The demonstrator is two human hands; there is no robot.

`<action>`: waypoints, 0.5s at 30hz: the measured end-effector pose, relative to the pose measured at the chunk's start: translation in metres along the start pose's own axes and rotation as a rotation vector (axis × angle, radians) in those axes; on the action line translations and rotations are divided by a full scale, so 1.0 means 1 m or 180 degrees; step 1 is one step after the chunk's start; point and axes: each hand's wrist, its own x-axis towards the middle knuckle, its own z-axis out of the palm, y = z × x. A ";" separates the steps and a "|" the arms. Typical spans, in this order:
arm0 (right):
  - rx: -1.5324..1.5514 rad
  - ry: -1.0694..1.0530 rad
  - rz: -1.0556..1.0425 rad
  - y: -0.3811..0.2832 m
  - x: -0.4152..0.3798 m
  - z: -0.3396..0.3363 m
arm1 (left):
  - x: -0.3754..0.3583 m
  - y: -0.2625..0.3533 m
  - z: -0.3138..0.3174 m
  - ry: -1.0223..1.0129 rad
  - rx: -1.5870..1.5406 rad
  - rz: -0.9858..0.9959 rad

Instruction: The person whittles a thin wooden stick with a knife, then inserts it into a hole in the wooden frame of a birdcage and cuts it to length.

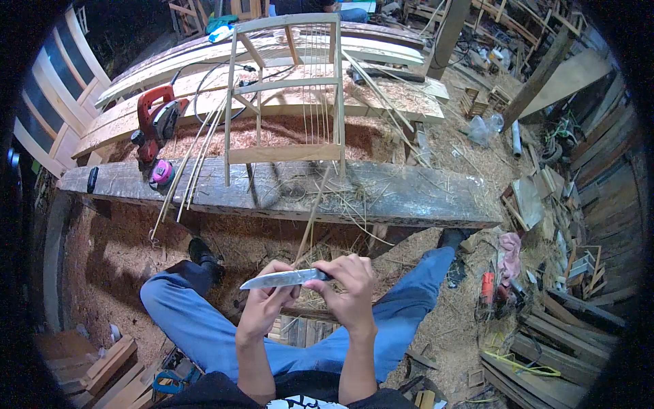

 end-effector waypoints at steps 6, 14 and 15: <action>0.0304 -0.0031 -0.0154 -0.005 0.000 0.009 | -0.001 0.006 0.004 0.0065 0.0570 0.0102; 0.0427 0.0179 -0.0200 0.005 -0.005 0.010 | -0.004 0.009 0.004 -0.0204 0.0097 -0.0156; 0.0423 0.0180 -0.0200 0.006 -0.006 0.008 | -0.004 0.009 0.004 -0.0182 0.0068 -0.0161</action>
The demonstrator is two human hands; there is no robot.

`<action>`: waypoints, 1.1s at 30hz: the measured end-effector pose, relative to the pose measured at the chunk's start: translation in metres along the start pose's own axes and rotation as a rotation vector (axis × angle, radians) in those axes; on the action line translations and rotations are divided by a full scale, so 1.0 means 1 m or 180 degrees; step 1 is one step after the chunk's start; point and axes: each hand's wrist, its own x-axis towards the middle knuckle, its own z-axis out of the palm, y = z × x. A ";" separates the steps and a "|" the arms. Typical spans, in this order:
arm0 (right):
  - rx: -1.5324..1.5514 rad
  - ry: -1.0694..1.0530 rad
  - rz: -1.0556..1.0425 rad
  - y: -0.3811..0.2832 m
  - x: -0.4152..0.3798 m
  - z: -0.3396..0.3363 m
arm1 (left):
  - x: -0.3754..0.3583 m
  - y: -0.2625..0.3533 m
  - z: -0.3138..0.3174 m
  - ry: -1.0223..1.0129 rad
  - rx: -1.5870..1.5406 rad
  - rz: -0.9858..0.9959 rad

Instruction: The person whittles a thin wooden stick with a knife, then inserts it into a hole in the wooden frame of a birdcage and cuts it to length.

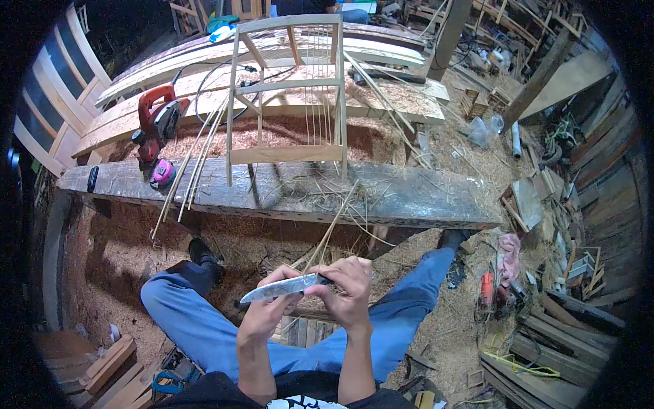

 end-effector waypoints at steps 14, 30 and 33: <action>-0.1586 0.1232 0.1047 0.064 -0.023 -0.061 | -0.030 0.028 -0.022 0.0459 -0.0167 -0.0192; -0.0860 0.0221 0.0518 0.009 -0.001 -0.008 | 0.001 0.010 -0.010 0.0922 -0.0100 0.0339; -0.0840 0.0190 0.0506 0.007 -0.001 -0.009 | 0.001 0.011 -0.007 0.0855 0.0031 0.0322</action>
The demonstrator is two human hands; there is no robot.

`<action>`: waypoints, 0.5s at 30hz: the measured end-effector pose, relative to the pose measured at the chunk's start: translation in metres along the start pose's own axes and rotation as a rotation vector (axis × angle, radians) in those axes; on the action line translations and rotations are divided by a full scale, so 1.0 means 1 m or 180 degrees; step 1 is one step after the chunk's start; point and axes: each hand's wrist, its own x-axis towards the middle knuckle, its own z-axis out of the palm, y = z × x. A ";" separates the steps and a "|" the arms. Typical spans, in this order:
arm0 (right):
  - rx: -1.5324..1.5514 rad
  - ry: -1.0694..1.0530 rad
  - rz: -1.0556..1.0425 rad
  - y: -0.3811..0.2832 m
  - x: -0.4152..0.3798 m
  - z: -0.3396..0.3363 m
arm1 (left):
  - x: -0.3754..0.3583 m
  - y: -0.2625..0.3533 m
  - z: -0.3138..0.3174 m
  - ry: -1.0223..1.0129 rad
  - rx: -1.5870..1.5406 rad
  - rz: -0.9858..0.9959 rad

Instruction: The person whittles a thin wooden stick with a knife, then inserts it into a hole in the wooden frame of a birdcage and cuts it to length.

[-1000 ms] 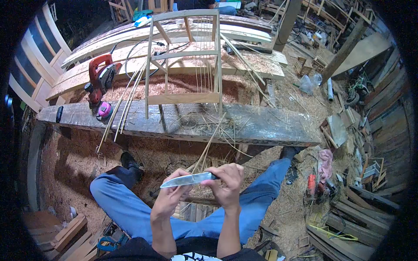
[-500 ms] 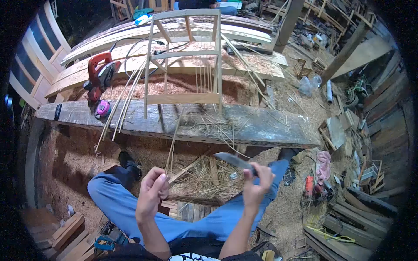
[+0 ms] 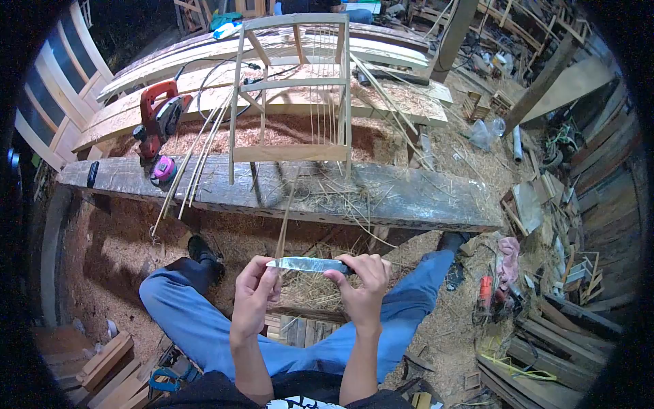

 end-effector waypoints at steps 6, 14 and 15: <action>0.0106 -0.0146 -0.0096 -0.015 0.002 0.006 | 0.000 0.000 0.004 -0.0263 0.0335 -0.0149; 0.0336 -0.0258 -0.0318 -0.033 0.000 0.019 | 0.002 -0.016 0.000 -0.0306 0.1046 -0.0029; 0.0365 -0.0245 -0.0341 -0.033 0.000 0.019 | 0.004 -0.021 -0.002 -0.0279 0.0996 0.0166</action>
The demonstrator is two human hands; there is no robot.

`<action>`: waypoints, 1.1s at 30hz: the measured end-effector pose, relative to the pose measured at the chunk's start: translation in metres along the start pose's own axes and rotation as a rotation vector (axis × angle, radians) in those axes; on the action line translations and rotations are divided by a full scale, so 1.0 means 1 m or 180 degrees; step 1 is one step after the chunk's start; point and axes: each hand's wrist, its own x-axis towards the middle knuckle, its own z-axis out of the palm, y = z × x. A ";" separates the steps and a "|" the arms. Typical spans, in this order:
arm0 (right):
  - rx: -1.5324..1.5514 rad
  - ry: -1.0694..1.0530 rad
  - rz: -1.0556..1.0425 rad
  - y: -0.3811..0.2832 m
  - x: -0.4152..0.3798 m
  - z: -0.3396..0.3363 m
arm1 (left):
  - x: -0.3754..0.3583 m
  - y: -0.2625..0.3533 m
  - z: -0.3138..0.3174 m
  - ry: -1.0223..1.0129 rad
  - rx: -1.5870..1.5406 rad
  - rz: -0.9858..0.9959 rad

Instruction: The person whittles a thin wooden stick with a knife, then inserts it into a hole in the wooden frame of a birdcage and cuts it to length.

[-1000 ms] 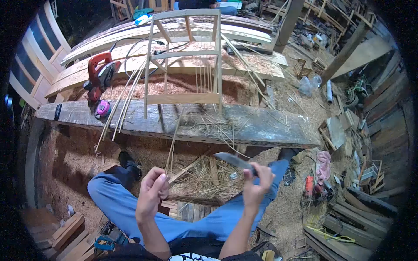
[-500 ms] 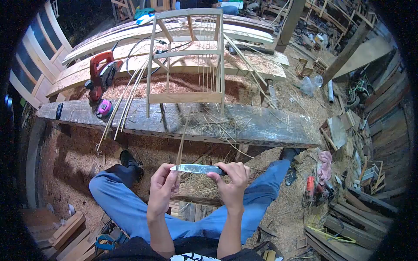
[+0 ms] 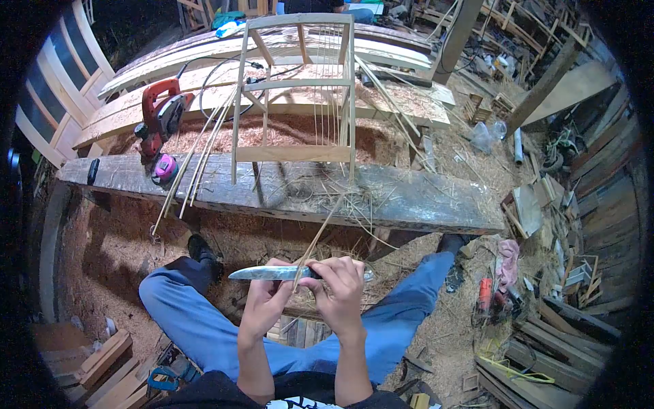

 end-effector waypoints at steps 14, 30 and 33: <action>-0.0647 0.0479 0.0039 0.017 -0.001 -0.017 | -0.001 0.017 0.003 0.0181 0.0423 -0.0111; -0.0780 0.0922 0.0455 0.035 -0.003 -0.040 | 0.000 0.020 0.001 -0.0226 0.0452 -0.0328; -0.0751 0.0861 0.0428 0.030 -0.001 -0.033 | 0.001 0.019 0.000 -0.0140 0.0456 -0.0205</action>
